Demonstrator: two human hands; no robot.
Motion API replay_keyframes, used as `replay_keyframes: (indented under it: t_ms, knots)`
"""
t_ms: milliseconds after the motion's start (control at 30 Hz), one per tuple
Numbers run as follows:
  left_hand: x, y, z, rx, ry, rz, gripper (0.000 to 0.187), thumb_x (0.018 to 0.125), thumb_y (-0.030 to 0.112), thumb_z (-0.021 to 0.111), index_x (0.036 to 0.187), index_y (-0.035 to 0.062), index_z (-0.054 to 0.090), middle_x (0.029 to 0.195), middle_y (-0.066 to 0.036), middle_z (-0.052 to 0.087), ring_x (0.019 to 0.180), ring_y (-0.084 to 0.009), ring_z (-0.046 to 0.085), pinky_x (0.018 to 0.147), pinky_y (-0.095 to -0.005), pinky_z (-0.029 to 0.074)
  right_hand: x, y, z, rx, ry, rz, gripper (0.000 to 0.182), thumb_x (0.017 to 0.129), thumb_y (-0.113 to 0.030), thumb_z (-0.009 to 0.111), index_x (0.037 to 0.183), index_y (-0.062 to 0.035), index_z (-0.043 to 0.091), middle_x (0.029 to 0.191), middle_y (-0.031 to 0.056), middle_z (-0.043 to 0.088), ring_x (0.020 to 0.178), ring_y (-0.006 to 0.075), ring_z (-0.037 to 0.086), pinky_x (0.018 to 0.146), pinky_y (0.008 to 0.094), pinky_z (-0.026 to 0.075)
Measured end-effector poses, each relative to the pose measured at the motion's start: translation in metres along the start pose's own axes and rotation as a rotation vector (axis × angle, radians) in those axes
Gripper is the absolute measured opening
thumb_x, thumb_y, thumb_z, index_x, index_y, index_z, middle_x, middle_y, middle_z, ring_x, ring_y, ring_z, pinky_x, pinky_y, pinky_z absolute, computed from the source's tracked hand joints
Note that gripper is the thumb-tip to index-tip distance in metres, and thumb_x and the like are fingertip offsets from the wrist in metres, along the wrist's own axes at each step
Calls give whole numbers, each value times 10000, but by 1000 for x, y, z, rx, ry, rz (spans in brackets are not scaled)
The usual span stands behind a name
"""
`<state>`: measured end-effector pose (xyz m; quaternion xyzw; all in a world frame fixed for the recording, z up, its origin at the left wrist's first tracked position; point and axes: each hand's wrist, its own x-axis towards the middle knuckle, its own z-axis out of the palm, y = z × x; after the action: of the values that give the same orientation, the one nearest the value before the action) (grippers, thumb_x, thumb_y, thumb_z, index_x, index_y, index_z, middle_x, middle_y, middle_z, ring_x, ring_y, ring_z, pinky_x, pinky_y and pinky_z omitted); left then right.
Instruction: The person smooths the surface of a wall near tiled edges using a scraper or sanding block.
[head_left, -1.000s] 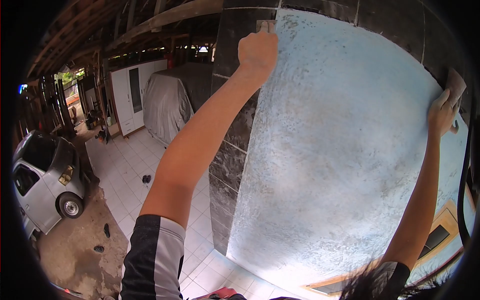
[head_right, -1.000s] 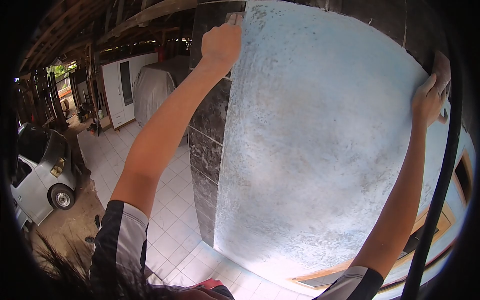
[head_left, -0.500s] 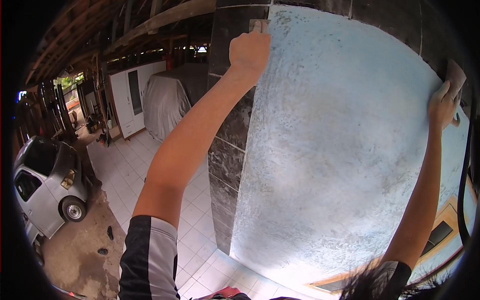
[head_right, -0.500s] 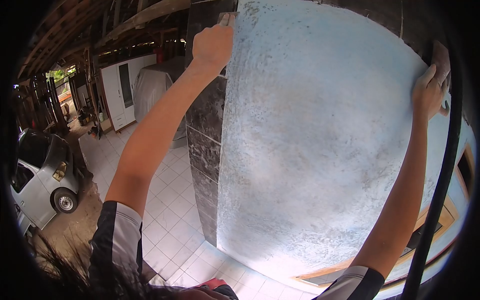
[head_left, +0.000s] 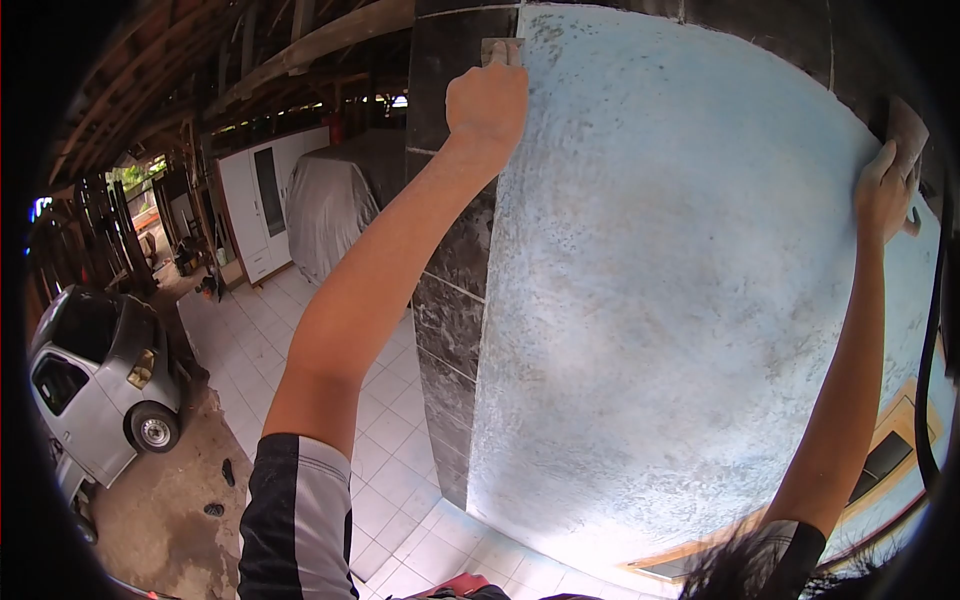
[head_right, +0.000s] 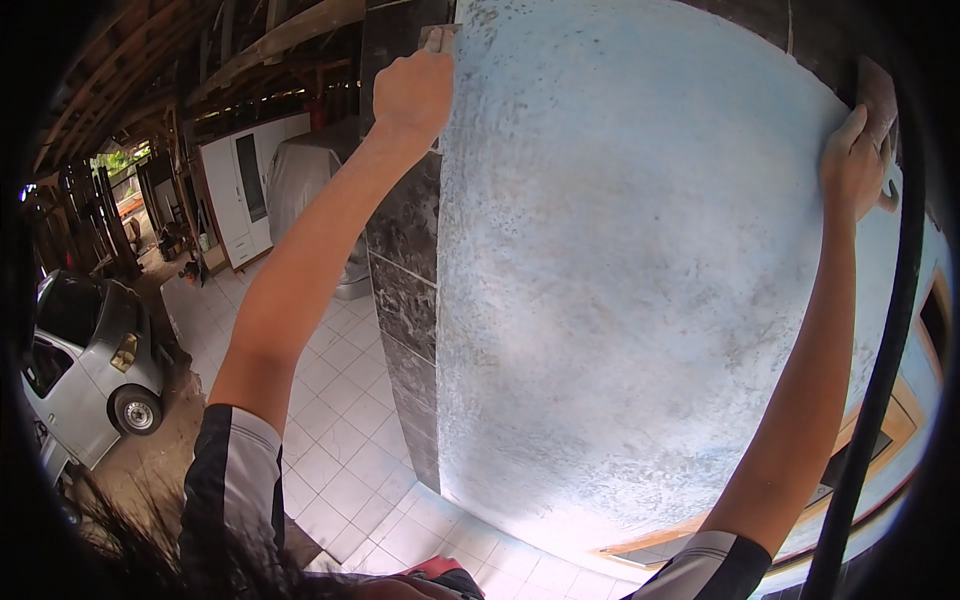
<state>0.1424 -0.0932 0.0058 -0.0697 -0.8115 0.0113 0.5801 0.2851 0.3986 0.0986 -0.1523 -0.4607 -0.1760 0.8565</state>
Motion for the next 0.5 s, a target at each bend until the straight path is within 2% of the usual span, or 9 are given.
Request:
replay_keyframes:
  t_ms: [33,167,233,267,333,467,500]
  knots:
    - [2,1,0,12,-107,-10,566,866,67,574,1423,41,474,1457,-101,517,916,-294,726,727,-392,610,0,1,2,-2,1,0,680,1033,-547,186,1426,-113,532,1500,144,468,1432,346,363,1090,740,162]
    - [20,2,7,15,-31,-30,552,868,63,566,1414,38,487,1453,-108,518,921,-300,724,732,-395,609,-1,5,4,16,-5,4,671,1031,-549,194,1436,-128,523,1507,136,462,1433,346,360,1062,762,145]
    - [24,1,4,7,89,-16,271,823,76,656,1081,50,730,1108,-153,715,856,-283,737,656,-383,603,1,3,2,-27,-31,1,673,1031,-550,199,1437,-119,520,1506,141,463,1430,349,364,1059,763,138]
    - [20,0,4,10,85,-14,271,823,76,656,1081,50,730,1108,-153,715,856,-283,737,656,-383,603,1,1,0,13,-12,2,671,1032,-547,206,1437,-113,518,1497,143,474,1428,349,368,1046,772,132]
    - [7,0,3,4,51,-18,551,866,64,567,1410,36,487,1437,-128,530,931,-309,722,739,-401,608,1,3,1,51,6,0,668,1033,-544,212,1437,-107,516,1488,146,485,1426,350,371,1033,781,126]
    - [-1,1,3,-14,6,7,583,836,86,629,1404,29,512,1427,-165,533,897,-298,729,707,-393,603,1,6,2,-44,-83,26,687,1036,-538,213,1285,-63,643,1447,155,526,1427,349,371,1013,799,110]
    - [7,1,5,-16,69,-11,559,841,89,624,1389,26,527,1421,-159,540,903,-296,729,711,-395,603,1,3,-2,-53,-103,37,696,1037,-538,210,1255,-56,662,1436,157,536,1427,349,370,1013,799,107]
